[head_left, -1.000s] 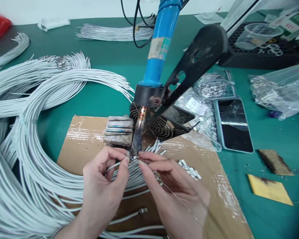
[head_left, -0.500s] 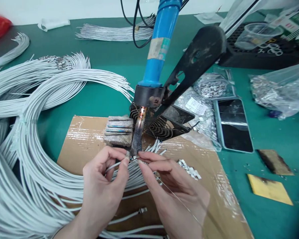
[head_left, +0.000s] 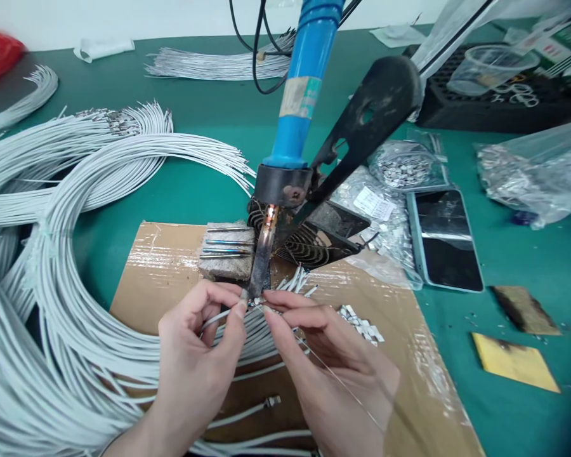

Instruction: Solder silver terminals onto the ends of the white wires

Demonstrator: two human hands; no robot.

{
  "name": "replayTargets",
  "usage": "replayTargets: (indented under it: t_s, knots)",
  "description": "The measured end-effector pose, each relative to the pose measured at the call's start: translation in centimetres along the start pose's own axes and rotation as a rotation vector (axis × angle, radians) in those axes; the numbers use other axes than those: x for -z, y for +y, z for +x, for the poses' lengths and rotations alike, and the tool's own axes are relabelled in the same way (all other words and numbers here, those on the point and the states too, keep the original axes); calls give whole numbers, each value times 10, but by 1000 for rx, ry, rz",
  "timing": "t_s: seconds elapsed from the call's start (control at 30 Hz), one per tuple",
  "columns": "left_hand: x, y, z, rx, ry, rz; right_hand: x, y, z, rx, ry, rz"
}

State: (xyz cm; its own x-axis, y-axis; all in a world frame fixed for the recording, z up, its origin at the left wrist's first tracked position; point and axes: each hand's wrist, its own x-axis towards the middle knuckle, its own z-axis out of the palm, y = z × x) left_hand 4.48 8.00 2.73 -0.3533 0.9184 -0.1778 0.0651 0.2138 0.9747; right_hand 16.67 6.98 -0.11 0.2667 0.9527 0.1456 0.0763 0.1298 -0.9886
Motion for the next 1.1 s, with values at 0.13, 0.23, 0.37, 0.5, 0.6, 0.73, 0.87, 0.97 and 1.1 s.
replayTargets:
  t_s: [0.13,0.23,0.37,0.5,0.6,0.73,0.87,0.97,1.1]
  knots:
    - [0,0,0,6,-4,-8,0,0,1,15,-9,-3]
    - [0,0,1,11,-15,5,-1,0,2,25,2,1]
    - [0,1,1,14,-20,17,-2,0,2,25,5,7]
    - [1,2,0,8,-16,24,-2,1,1,28,8,7]
    - [2,2,0,-5,-19,32,-2,1,0,38,10,5]
    - [2,1,1,-10,-28,21,-3,0,1,29,16,-13]
    - [2,1,1,-5,-27,28,-3,-1,0,34,21,-24]
    - [2,1,1,0,-33,29,-2,1,-1,47,23,-28]
    - [2,0,0,2,-37,39,-1,2,-2,43,16,-17]
